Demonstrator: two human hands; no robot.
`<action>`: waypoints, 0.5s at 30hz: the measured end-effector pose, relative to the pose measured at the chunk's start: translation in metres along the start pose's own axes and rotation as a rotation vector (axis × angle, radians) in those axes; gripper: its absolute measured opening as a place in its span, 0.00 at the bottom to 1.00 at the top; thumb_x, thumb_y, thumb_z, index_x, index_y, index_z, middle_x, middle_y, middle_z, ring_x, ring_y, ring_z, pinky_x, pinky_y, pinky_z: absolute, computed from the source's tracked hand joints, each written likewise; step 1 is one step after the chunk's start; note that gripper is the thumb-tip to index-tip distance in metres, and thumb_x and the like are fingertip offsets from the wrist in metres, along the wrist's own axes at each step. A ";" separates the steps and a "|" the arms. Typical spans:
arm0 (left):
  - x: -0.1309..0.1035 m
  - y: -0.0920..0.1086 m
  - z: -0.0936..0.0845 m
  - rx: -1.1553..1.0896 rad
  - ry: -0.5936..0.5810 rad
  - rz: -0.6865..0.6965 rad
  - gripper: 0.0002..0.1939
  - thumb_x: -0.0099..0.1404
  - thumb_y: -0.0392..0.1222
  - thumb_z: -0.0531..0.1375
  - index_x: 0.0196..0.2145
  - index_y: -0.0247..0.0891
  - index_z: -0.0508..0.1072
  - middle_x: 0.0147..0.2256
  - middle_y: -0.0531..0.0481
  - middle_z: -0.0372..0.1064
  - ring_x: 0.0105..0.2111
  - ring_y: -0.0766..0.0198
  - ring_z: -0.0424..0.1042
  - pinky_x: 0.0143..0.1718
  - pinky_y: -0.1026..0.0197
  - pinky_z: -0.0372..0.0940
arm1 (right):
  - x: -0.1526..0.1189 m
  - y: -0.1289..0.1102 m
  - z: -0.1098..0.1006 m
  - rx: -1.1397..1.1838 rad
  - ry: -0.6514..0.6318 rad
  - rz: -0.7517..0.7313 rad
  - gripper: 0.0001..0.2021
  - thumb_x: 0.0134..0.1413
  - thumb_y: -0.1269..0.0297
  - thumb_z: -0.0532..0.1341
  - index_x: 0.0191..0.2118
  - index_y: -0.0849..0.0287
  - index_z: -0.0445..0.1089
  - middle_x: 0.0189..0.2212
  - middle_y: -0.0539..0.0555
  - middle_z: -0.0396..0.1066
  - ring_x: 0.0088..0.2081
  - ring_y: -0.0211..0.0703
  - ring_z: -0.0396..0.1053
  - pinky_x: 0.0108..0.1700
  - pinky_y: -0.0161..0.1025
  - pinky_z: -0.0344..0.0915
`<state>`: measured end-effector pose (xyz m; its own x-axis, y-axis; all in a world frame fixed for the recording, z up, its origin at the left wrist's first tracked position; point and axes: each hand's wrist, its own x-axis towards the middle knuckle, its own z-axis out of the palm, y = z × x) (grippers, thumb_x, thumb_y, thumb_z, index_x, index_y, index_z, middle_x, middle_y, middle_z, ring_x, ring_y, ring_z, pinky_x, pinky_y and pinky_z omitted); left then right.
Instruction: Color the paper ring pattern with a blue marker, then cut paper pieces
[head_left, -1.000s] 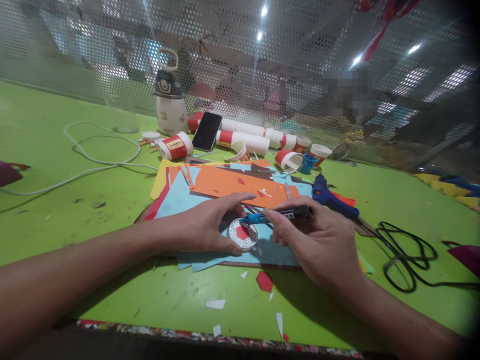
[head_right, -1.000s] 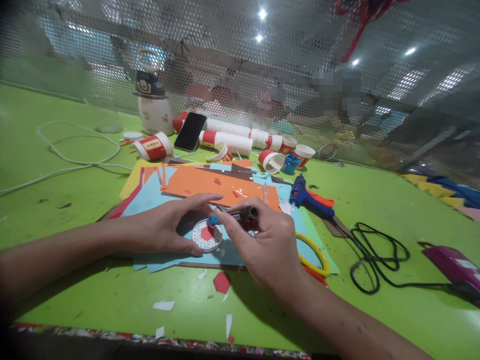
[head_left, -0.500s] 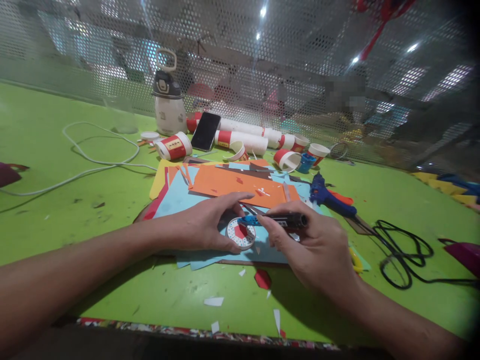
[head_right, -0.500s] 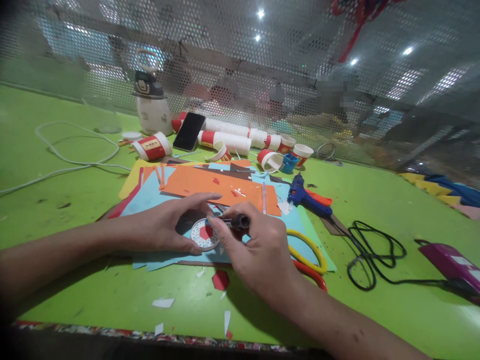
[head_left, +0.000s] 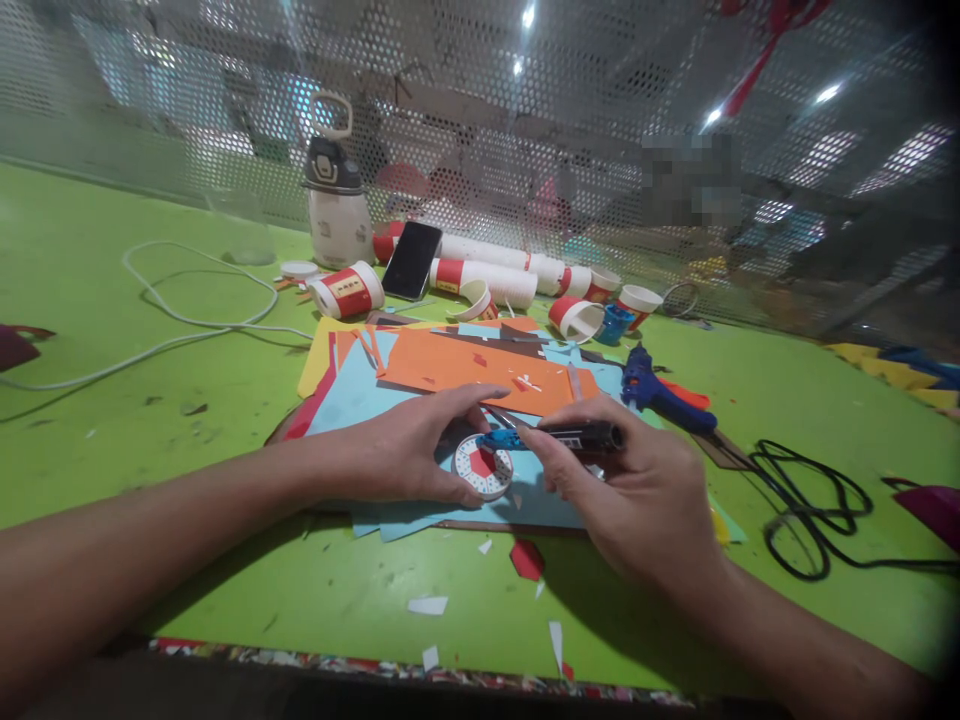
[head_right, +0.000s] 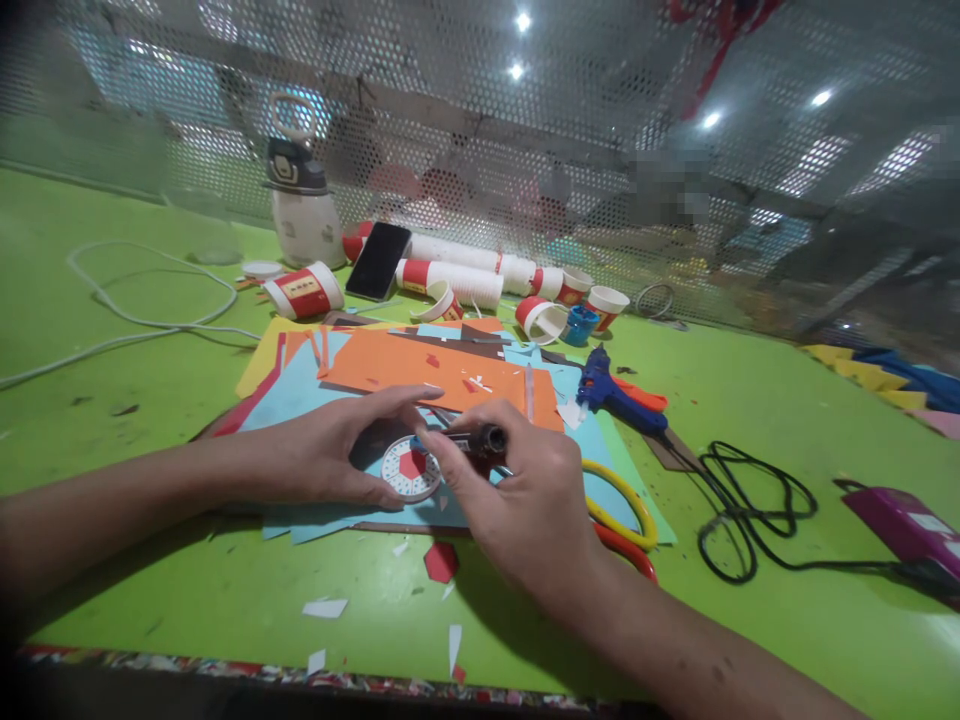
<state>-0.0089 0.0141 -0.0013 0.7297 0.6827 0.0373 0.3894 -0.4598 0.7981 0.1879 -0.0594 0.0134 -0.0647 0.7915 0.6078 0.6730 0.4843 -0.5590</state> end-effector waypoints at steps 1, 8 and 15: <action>0.000 0.000 0.000 -0.002 -0.002 0.001 0.48 0.52 0.41 0.69 0.66 0.40 0.54 0.50 0.42 0.71 0.49 0.50 0.70 0.49 0.53 0.63 | 0.000 0.000 0.000 -0.001 0.007 0.001 0.05 0.54 0.66 0.67 0.30 0.58 0.71 0.18 0.44 0.70 0.17 0.31 0.67 0.21 0.30 0.61; -0.001 0.000 -0.001 0.016 -0.004 -0.013 0.48 0.52 0.44 0.70 0.67 0.42 0.53 0.53 0.42 0.69 0.52 0.49 0.68 0.52 0.52 0.63 | 0.002 -0.003 -0.011 -0.003 0.123 0.017 0.05 0.55 0.62 0.66 0.32 0.57 0.73 0.20 0.46 0.72 0.19 0.32 0.66 0.23 0.32 0.64; -0.001 0.000 0.000 -0.005 -0.002 -0.021 0.48 0.52 0.43 0.70 0.66 0.44 0.53 0.53 0.43 0.69 0.52 0.50 0.68 0.52 0.52 0.63 | 0.002 -0.005 -0.011 0.024 0.121 0.026 0.06 0.55 0.62 0.66 0.29 0.57 0.72 0.19 0.46 0.71 0.18 0.32 0.65 0.22 0.31 0.63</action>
<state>-0.0102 0.0135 -0.0016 0.7229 0.6906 0.0194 0.4018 -0.4431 0.8014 0.1925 -0.0646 0.0234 0.0429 0.7539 0.6556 0.6552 0.4742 -0.5882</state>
